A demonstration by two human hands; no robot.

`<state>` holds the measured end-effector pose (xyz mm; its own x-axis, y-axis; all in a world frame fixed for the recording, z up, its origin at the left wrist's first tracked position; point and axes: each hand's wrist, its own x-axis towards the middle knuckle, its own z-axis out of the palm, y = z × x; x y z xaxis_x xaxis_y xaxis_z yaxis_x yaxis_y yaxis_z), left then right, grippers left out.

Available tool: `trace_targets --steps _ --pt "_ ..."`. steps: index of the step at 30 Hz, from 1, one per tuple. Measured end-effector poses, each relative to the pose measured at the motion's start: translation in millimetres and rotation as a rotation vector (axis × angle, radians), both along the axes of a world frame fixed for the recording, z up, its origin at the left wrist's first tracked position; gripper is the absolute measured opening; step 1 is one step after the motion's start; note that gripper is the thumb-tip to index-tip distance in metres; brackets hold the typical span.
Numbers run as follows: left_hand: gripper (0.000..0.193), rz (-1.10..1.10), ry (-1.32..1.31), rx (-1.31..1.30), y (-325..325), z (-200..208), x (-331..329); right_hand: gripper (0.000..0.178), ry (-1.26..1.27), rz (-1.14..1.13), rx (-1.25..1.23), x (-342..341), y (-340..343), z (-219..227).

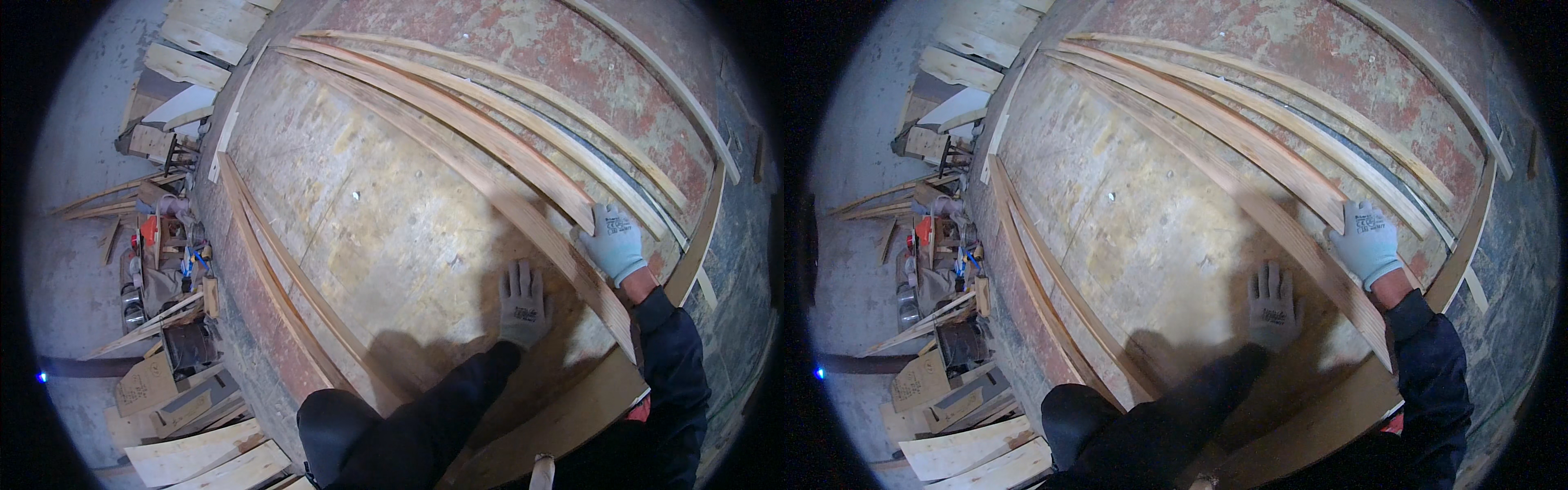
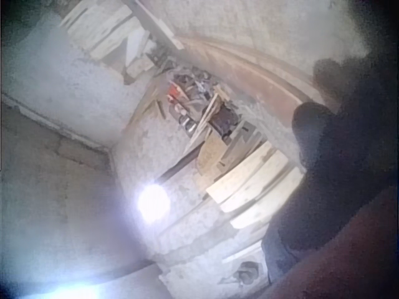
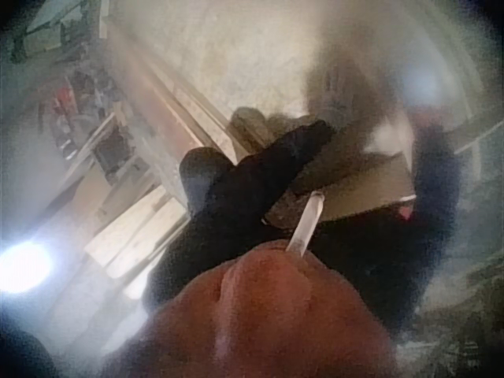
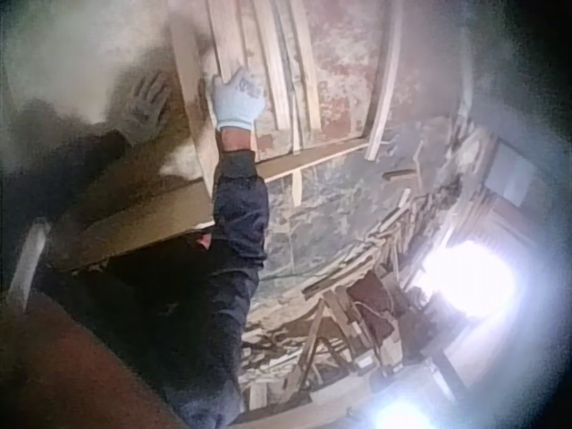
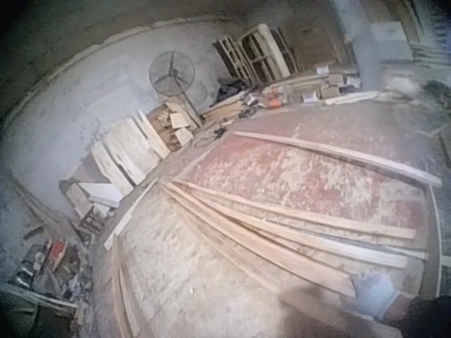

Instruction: The person assembles a wooden frame on the floor by positioning thin wooden strips and securing them with a pneumatic nail gun. They also measure a wooden piece with a metal ruler and clamp before continuing to nail additional strips into place.

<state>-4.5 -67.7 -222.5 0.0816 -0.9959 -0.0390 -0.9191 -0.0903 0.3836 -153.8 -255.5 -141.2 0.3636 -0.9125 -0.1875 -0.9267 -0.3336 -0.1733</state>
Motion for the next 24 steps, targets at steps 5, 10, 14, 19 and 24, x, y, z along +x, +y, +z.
trace_targets --steps 5,10,14,19,24 --pt "0.069 -0.012 -0.018 -0.018 -2 0 1 0.057 -0.047 -0.027 0.11 2 4 -11" --pt "0.065 -0.002 -0.004 -0.048 -1 -1 0 0.049 -0.133 0.003 0.106 -9 -4 -17" --pt "0.066 0.004 -0.017 -0.006 -2 0 -1 0.044 -0.173 -0.058 -0.078 -28 -11 -32" --pt "0.067 0.002 -0.039 0.061 -4 2 -2 0.044 -0.017 -0.107 -0.05 -38 -4 -50" --pt "0.067 0.008 -0.044 0.029 -2 1 -3 0.046 -0.059 -0.094 -0.011 -43 -3 -51"
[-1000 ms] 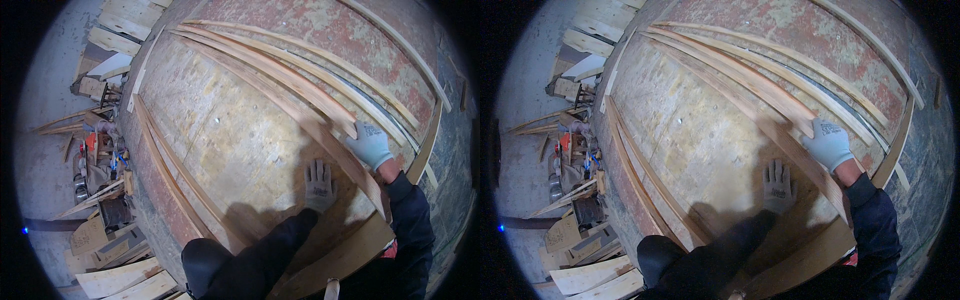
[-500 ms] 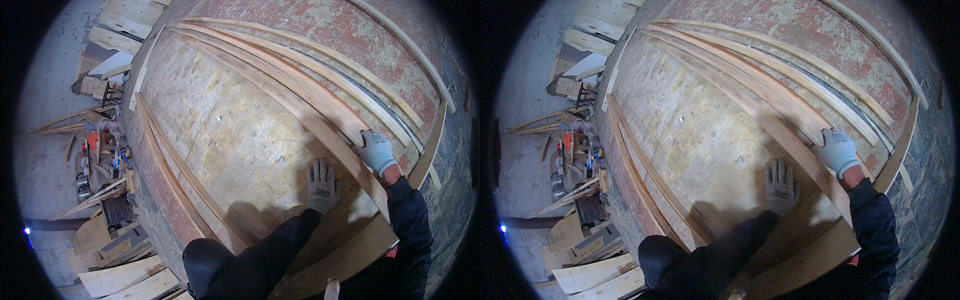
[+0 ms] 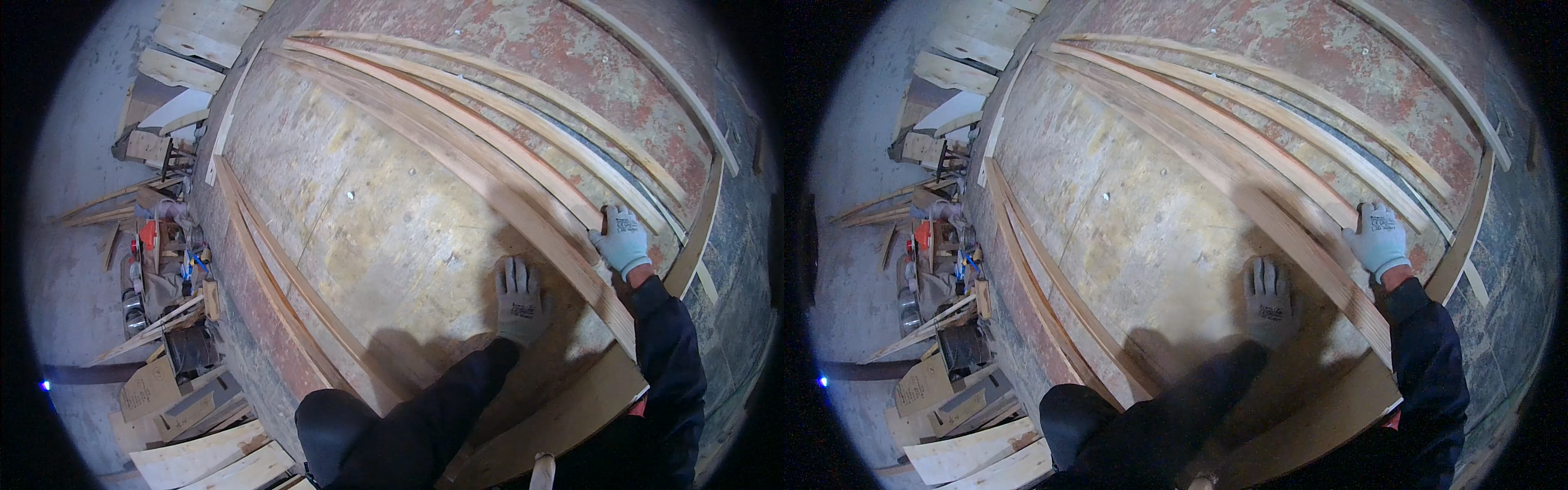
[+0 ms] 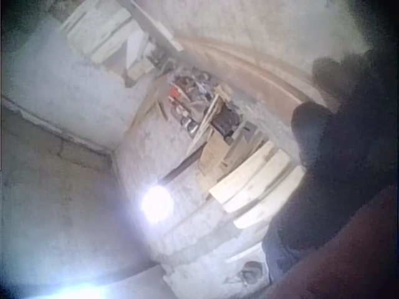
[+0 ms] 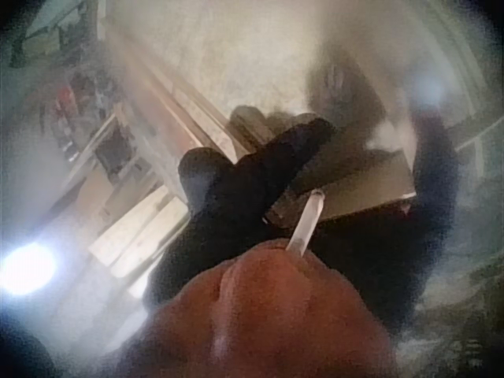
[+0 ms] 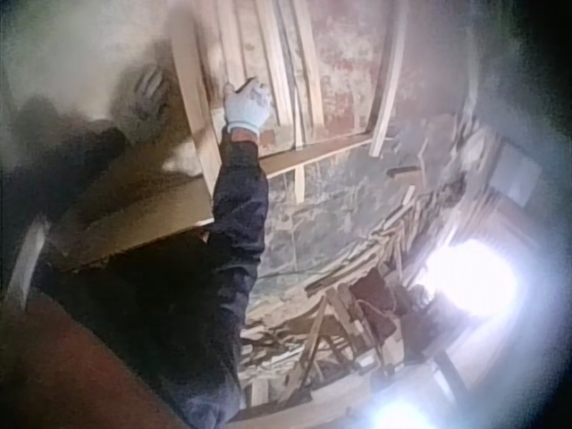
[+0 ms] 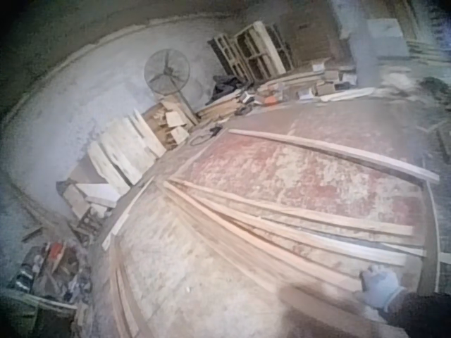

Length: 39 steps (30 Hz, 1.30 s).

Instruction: The person assembles a wooden frame on the floor by positioning thin wooden strips and securing them with a pneumatic nail gun. They also measure a wooden piece with a metal ruler and clamp before continuing to nail additional strips into place.

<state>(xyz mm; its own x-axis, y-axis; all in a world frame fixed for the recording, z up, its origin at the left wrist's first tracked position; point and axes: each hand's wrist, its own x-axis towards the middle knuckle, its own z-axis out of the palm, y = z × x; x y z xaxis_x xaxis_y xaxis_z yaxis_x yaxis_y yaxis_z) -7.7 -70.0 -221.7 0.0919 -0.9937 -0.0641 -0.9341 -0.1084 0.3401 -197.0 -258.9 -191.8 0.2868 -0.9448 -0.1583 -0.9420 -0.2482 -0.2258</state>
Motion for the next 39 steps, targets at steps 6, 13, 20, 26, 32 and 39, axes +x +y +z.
trace_targets --steps 6,13,20,26,32,39 --pt "0.065 -0.004 0.015 -0.061 1 -3 1 0.045 0.085 0.069 -0.074 3 0 6" --pt "0.068 -0.002 0.033 -0.046 2 -3 0 0.037 0.1 0.101 -0.245 4 6 -7" --pt "0.069 -0.008 0.035 -0.042 1 -7 2 0.037 -0.041 0.007 -0.129 -4 -12 -9" --pt "0.068 -0.006 0.048 -0.019 2 -3 2 0.035 -0.121 0.212 -0.281 9 2 10" --pt "0.065 0.0 0.03 -0.055 1 -2 1 0.033 0.009 0.347 -0.112 23 15 -16" --pt "0.065 0.009 0.041 -0.108 0 -4 1 0.039 -0.073 0.162 0.166 33 -9 -11"
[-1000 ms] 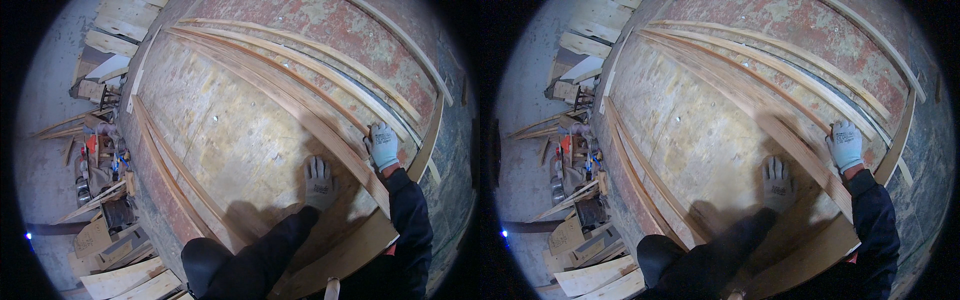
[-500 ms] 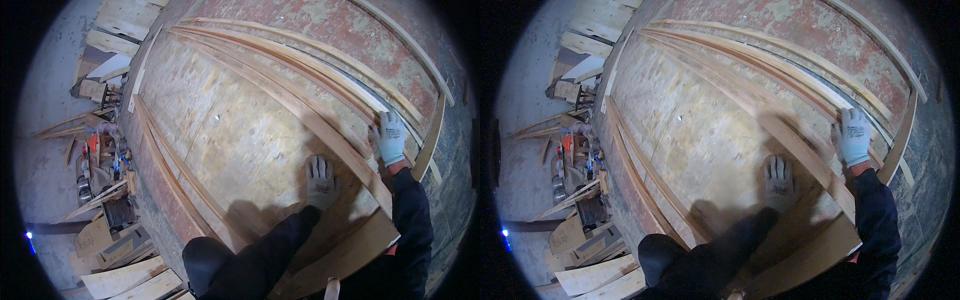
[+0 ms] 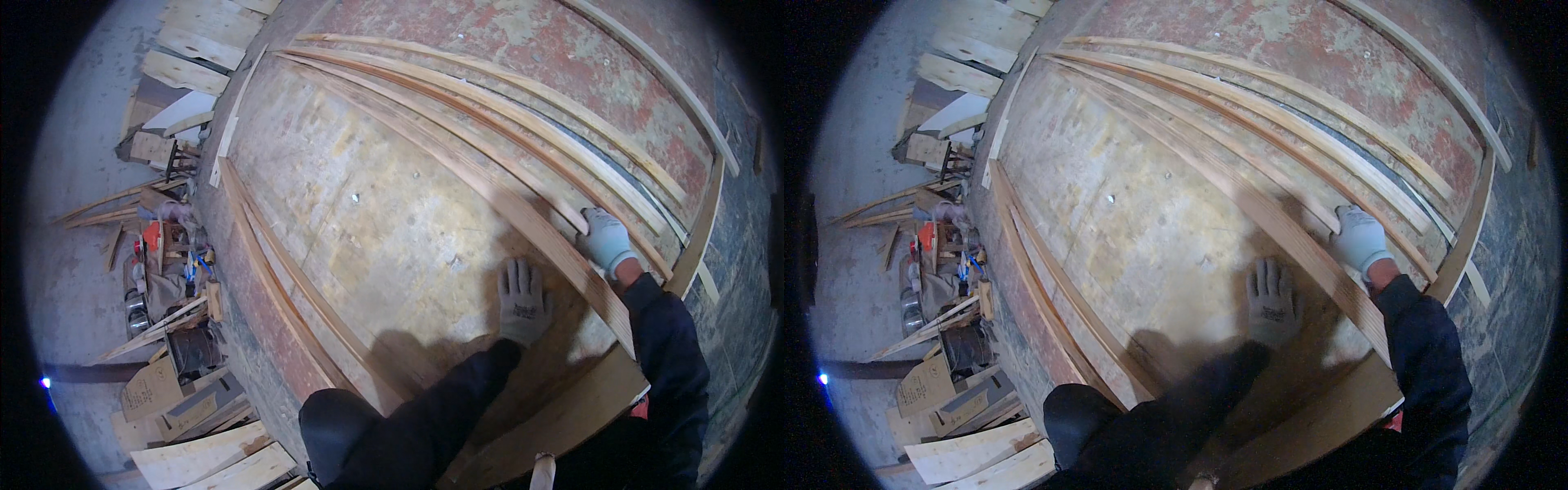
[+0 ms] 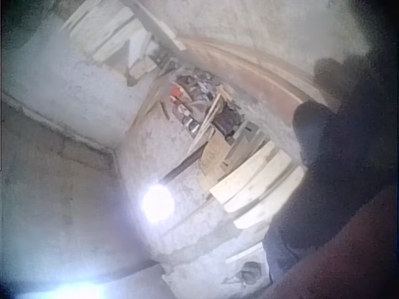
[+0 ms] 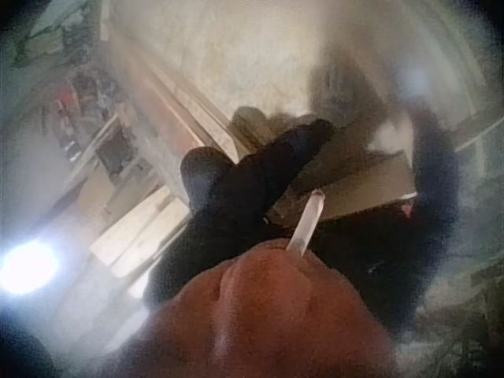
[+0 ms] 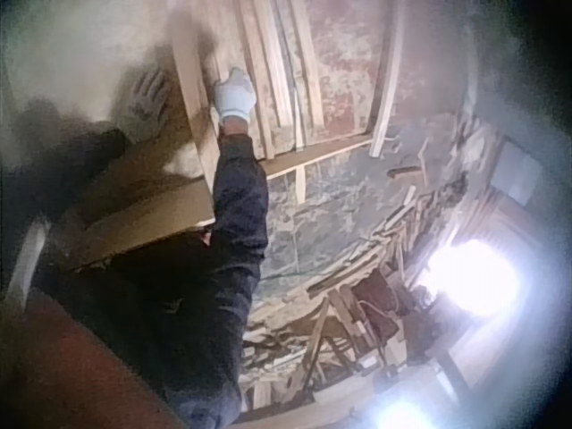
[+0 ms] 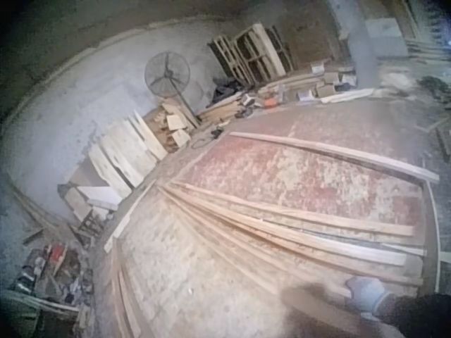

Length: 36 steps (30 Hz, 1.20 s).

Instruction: The person assembles a wooden frame on the floor by positioning thin wooden strips and securing them with a pneumatic nail gun. They also measure a wooden piece with a metal ruler and clamp before continuing to nail additional strips into place.

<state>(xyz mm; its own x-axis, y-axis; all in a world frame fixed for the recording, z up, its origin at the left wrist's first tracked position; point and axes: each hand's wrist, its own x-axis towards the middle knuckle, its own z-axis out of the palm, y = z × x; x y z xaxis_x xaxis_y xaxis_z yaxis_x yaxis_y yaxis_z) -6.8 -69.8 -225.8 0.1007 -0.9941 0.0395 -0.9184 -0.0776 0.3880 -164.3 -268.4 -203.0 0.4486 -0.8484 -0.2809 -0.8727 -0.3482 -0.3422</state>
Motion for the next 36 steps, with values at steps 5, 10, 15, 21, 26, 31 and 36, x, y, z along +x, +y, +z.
trace_targets --steps 5,10,15,21,26,31,36 --pt "0.065 -0.026 -0.006 0.049 2 1 2 0.055 -0.125 -0.068 0.161 -21 -28 35" --pt "0.067 -0.022 -0.019 0.038 2 3 0 0.05 -0.045 -0.115 0.232 -5 -36 57" --pt "0.07 -0.019 -0.024 0.036 4 2 -2 0.048 -0.143 -0.119 0.115 8 5 73" --pt "0.066 -0.01 -0.056 0.076 4 -4 -2 0.037 -0.413 -0.224 0.505 -33 31 99" --pt "0.065 -0.013 -0.036 0.033 5 -2 -2 0.041 -0.334 -0.24 0.105 -57 15 105" --pt "0.065 -0.029 -0.059 0.023 5 1 -3 0.046 -0.086 -0.353 -0.528 -105 -73 121" --pt "0.064 -0.008 -0.051 -0.022 2 2 -4 0.055 0.026 -0.235 -0.711 -115 -66 90"
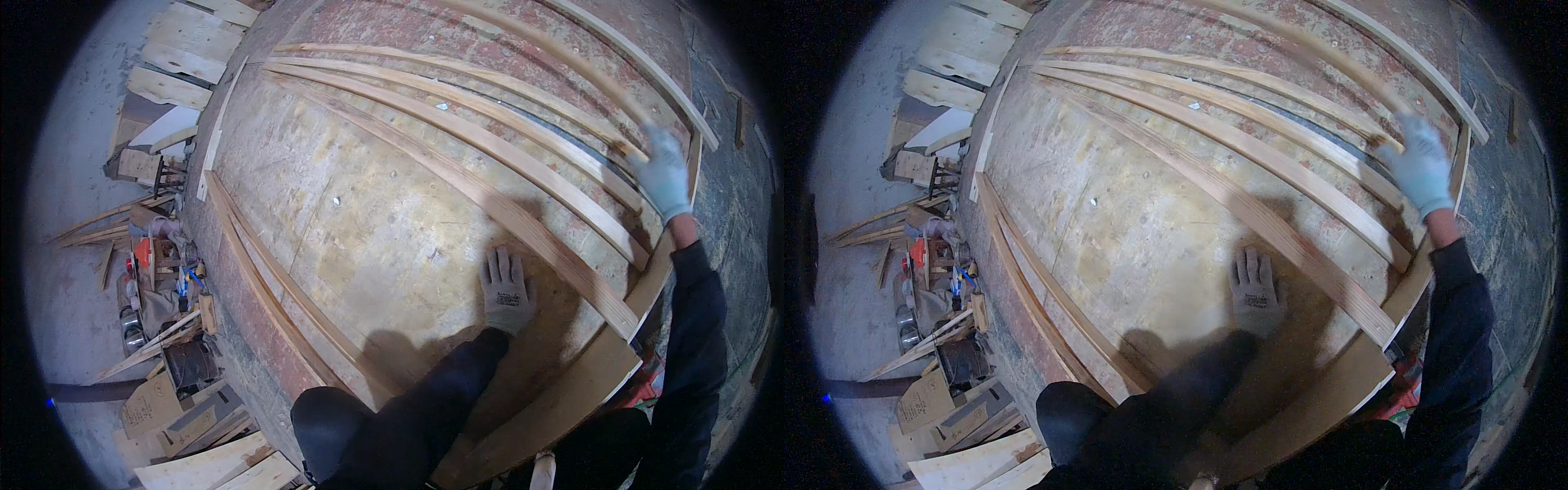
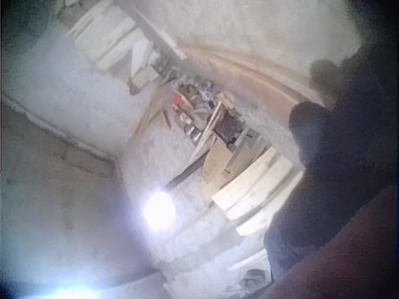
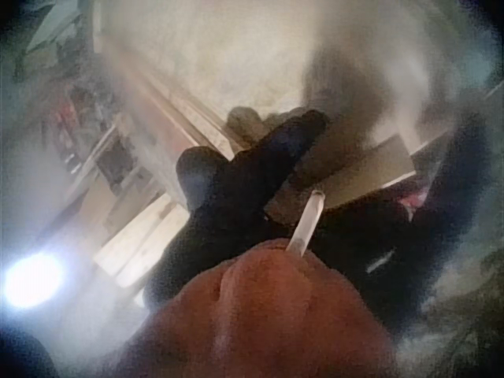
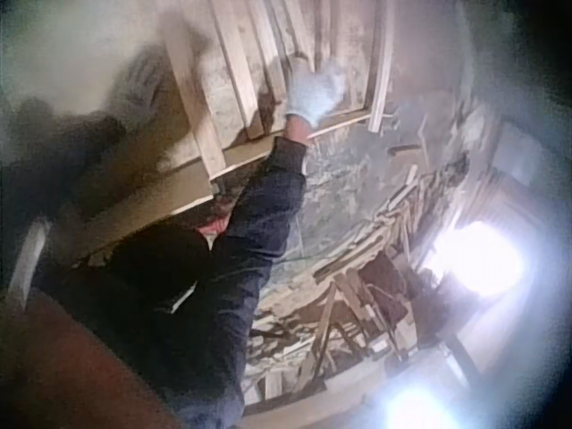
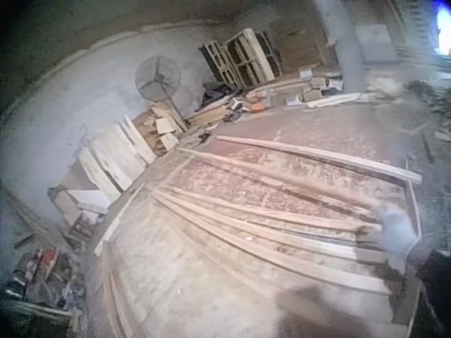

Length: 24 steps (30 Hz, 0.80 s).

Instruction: The person assembles a wooden frame on the floor by positioning thin wooden strips and securing them with a pneumatic nail gun. They also measure a wooden piece with a metal ruler and clamp before continuing to nail additional strips into place.

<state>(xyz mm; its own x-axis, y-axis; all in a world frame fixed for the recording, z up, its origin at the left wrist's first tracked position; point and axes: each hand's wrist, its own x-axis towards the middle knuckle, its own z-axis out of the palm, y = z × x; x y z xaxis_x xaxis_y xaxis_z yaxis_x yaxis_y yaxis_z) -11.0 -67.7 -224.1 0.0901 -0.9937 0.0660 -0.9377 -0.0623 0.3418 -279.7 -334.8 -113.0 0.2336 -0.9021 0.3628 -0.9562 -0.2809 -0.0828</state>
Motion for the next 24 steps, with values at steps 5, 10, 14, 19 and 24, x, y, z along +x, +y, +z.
trace_targets --steps 5,10,14,19,24 --pt "0.067 -0.022 -0.032 0.091 -2 0 3 0.063 -0.007 0.11 0.418 50 69 -58" --pt "0.07 -0.027 -0.047 0.133 -2 7 2 0.057 0.142 0.055 0.535 63 91 -67" --pt "0.071 -0.013 -0.036 0.102 -5 10 2 0.054 0.176 0.057 0.558 60 82 -72" --pt "0.068 -0.02 -0.026 0.091 0 6 3 0.051 0.011 0.028 0.443 48 75 -50" --pt "0.066 -0.002 -0.035 -0.025 1 3 -2 0.054 -0.21 0.162 0.579 46 85 27"
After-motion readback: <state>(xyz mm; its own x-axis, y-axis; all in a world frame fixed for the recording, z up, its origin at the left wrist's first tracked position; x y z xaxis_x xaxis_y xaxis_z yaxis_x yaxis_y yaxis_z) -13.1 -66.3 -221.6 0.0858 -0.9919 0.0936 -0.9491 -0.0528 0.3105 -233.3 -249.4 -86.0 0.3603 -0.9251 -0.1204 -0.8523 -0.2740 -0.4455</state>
